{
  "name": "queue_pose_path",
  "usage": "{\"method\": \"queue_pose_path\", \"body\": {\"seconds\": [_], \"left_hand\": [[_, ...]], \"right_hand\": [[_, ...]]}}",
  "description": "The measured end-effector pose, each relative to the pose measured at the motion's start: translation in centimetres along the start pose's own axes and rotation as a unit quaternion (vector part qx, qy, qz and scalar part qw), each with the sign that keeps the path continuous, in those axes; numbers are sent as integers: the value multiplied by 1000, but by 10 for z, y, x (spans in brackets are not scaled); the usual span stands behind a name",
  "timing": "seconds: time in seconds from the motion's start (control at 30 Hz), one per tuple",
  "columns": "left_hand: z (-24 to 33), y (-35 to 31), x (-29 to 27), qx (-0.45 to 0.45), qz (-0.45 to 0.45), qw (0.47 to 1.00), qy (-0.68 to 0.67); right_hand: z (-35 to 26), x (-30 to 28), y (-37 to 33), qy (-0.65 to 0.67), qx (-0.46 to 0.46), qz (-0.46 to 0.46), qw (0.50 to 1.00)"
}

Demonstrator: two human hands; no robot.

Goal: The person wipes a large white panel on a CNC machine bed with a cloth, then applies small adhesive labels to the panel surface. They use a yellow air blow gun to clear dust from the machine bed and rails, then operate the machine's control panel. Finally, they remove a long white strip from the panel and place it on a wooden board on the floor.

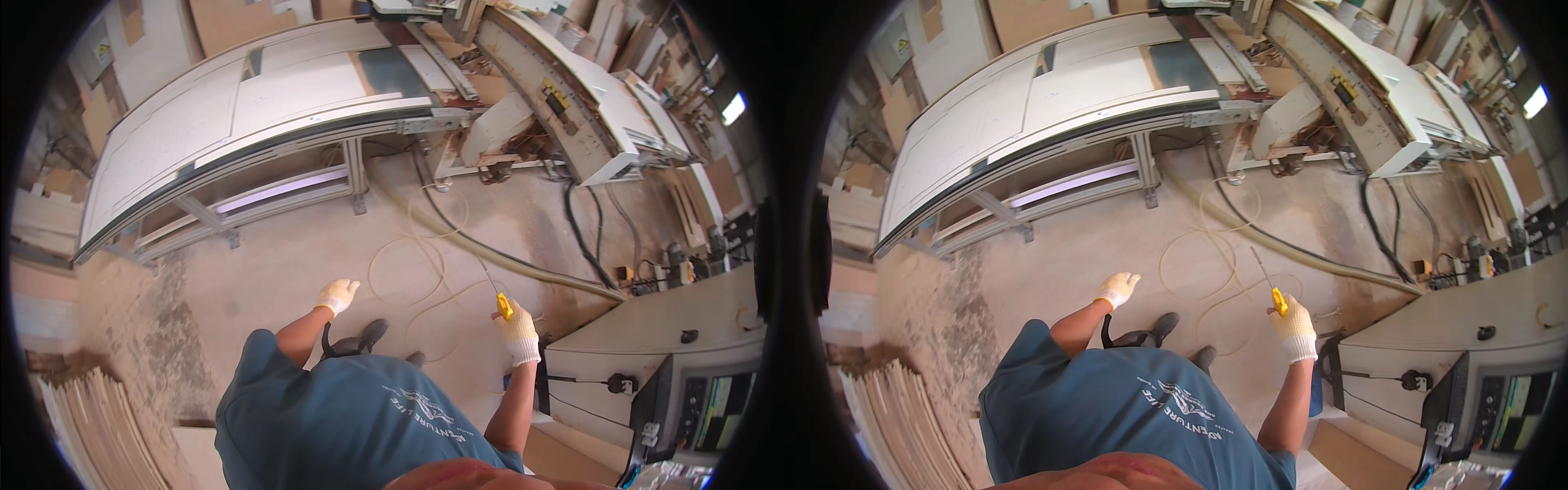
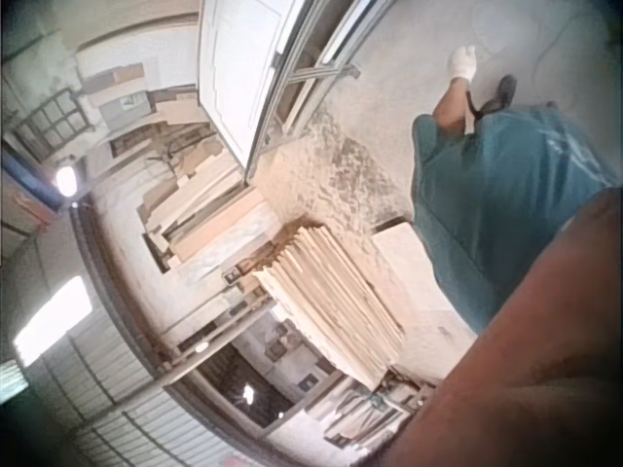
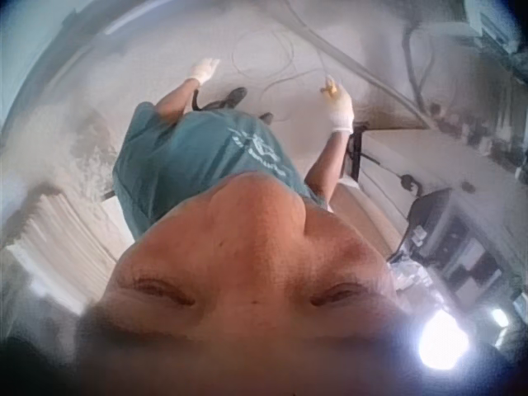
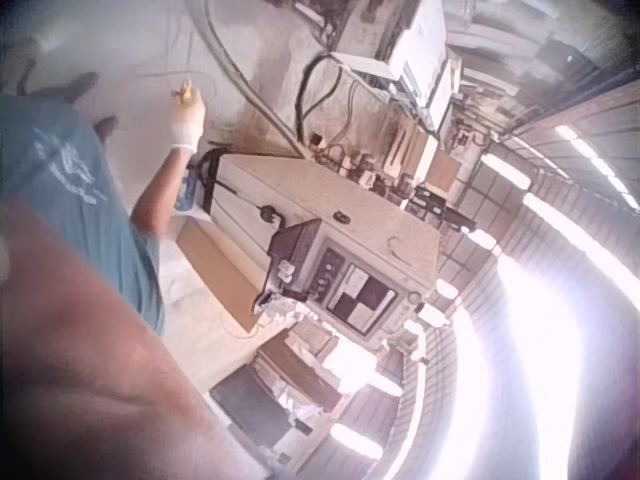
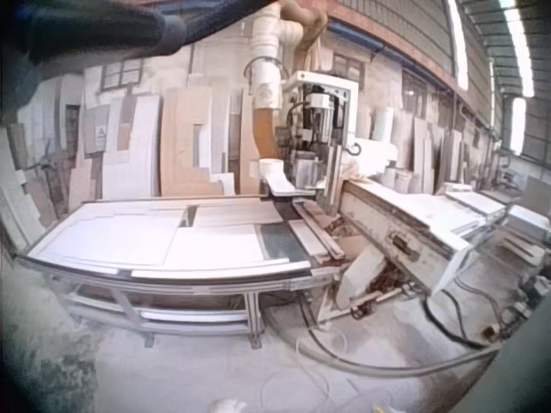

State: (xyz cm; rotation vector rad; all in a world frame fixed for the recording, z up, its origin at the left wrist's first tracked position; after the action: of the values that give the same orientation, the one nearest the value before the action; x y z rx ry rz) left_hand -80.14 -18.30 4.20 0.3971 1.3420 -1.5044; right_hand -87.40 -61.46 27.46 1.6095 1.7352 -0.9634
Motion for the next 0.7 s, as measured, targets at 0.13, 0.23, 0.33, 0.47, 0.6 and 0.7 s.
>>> {"method": "queue_pose_path", "body": {"seconds": [0.13, 0.23, 0.33, 0.47, 0.6, 0.7], "left_hand": [[-76, -72, 24, -97, 36, 994, 30], [-136, -147, 48, -159, 39, 986, 18], [-177, -203, 73, -242, 52, 969, -7], [-197, -240, 103, -327, 55, 942, -51], [-187, -237, 119, -281, 47, 957, -60], [-179, -226, 117, -273, 15, 959, -67]], "right_hand": [[22, 23, 17, 23, -57, -72, 996], [27, 46, 33, 28, -104, -110, 988], [20, 70, 37, 42, -142, -143, 978], [-5, 86, 31, 42, -188, -189, 963], [-39, 94, 23, -9, -210, -224, 952], [-71, 108, 13, -7, -245, -226, 943]]}}
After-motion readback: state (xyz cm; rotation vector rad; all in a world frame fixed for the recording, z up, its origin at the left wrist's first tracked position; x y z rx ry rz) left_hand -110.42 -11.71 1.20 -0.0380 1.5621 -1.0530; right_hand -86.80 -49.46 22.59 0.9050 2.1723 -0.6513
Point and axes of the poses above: each hand's wrist, its own y-axis towards the middle knuckle, its own x-axis out of the palm, z = x × y, the point moved 4 cm from there along y, towards the middle knuckle, and after that the axes turned 12 degrees about -x, right-handed, at the moved point
